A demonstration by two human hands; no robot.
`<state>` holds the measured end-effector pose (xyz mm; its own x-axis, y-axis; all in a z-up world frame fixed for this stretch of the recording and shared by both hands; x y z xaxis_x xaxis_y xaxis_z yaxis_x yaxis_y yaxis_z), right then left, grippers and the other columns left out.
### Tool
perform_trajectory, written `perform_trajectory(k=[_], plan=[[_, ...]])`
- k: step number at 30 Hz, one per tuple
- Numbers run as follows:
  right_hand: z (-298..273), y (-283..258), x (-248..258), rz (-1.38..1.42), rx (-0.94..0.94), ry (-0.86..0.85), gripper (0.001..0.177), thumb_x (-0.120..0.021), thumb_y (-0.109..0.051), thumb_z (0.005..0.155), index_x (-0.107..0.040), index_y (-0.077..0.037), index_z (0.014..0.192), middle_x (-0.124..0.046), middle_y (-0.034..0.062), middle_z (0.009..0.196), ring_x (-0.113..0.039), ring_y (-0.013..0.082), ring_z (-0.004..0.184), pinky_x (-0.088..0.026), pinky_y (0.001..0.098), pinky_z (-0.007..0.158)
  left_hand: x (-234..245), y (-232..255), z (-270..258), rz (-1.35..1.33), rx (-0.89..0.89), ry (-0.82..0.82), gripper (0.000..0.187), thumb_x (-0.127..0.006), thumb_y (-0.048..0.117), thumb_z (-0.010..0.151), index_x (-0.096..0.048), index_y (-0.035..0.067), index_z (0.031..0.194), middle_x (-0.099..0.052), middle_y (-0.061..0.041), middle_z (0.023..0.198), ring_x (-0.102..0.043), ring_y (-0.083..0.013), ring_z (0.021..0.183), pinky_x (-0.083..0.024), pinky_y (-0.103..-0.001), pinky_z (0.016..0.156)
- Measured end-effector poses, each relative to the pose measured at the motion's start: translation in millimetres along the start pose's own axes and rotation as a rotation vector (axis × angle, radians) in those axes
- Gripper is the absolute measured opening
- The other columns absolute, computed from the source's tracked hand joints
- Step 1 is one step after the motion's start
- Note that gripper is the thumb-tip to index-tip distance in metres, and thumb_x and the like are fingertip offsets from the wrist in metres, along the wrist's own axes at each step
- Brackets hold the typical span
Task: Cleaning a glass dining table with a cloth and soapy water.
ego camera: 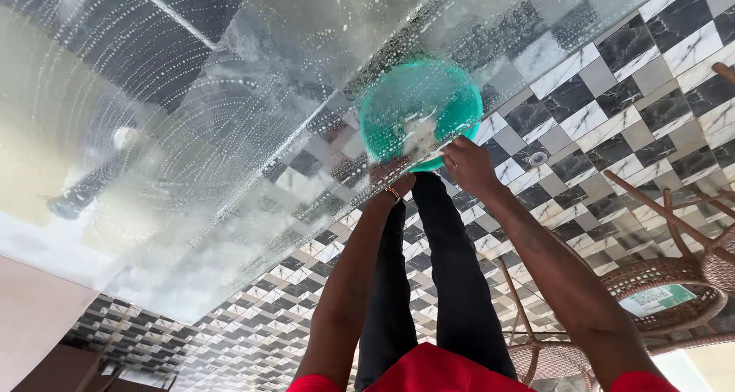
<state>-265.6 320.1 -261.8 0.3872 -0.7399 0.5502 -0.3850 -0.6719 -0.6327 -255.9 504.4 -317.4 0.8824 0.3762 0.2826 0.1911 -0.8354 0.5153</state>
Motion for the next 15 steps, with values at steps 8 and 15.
perform_trajectory(k=[8,15], plan=[[50.2,159.0,-93.5,-0.145,0.023,-0.012,0.038,-0.071,-0.02,0.091,-0.068,-0.01,0.128,-0.064,0.0192,0.125,-0.066,0.0387,0.105,-0.056,0.0483,0.084,11.2,-28.3,63.7,-0.095,0.014,0.037,0.031,-0.06,0.022,0.095,-0.059,0.014,0.124,-0.07,-0.016,0.107,-0.07,-0.0392,0.094,-0.053,-0.049,0.078],[126.2,222.6,-192.2,-0.279,0.288,0.151,0.069,-0.067,-0.015,0.071,-0.062,-0.006,0.139,-0.059,0.0229,0.144,-0.064,0.0395,0.12,-0.054,0.0517,0.097,30.3,-53.1,134.9,-0.131,-0.025,0.074,0.032,-0.06,0.023,0.094,-0.059,0.014,0.125,-0.071,-0.016,0.107,-0.071,-0.0378,0.093,-0.052,-0.047,0.076]])
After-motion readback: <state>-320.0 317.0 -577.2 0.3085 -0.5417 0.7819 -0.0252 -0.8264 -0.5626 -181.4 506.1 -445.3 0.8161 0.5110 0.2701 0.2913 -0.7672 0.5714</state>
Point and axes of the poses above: each hand's wrist, its own z-axis towards the middle knuckle, its own x-axis out of the back of the hand, y = z × x, the point moved 8 cm from there along z, towards the middle knuckle
